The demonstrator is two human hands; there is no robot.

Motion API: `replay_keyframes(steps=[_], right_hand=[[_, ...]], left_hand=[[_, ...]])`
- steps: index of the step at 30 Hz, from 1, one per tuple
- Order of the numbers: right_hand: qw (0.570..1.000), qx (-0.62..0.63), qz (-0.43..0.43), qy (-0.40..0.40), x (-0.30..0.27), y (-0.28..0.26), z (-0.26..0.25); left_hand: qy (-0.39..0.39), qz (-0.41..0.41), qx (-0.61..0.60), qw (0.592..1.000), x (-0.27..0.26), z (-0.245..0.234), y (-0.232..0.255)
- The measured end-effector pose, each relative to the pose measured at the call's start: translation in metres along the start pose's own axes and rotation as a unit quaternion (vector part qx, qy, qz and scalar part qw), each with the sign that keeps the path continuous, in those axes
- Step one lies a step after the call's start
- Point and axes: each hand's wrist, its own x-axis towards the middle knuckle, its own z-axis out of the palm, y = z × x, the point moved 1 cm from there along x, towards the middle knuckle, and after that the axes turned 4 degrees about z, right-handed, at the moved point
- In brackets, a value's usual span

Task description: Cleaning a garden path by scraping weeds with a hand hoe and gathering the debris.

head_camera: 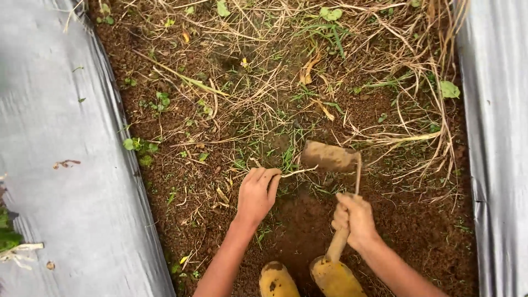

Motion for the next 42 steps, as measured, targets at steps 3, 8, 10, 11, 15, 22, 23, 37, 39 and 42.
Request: replay_keyframes(steps=[3,8,10,11,15,22,23,37,39,42], right_hand=[[0.997,0.032,-0.067,-0.002,0.018,-0.071,0.021],[0.988,0.082,-0.130,-0.022,0.051,-0.110,0.060],[0.992,0.076,-0.097,-0.028,0.029,-0.064,0.069],[0.998,0.019,-0.036,-0.041,0.019,-0.031,0.067],[0.996,-0.079,-0.005,-0.049,-0.012,-0.027,0.081],[0.984,0.051,-0.170,-0.010,0.029,-0.090,0.088],[0.990,-0.006,-0.137,-0.012,0.015,-0.075,0.093],[0.980,0.041,-0.184,-0.067,0.025,-0.084,0.116],[0.993,-0.033,-0.102,-0.055,0.009,-0.044,0.109],[0.995,-0.066,0.035,-0.069,-0.023,0.056,0.062]], left_hand=[[0.004,-0.024,0.009,1.000,-0.013,-0.016,-0.003],[0.023,-0.080,0.010,0.996,-0.042,-0.026,-0.024],[0.028,-0.095,0.002,0.995,-0.052,-0.032,-0.026],[0.031,-0.100,-0.012,0.994,-0.049,-0.035,-0.025],[0.039,-0.102,-0.023,0.994,-0.046,-0.035,-0.025],[0.010,-0.106,-0.037,0.994,-0.052,-0.028,-0.023],[0.014,-0.096,-0.031,0.995,-0.047,-0.030,-0.022],[0.021,-0.014,-0.016,1.000,-0.059,-0.028,-0.016],[-0.001,-0.020,-0.020,1.000,-0.059,-0.023,-0.017],[0.005,-0.002,-0.008,1.000,-0.053,-0.017,-0.021]])
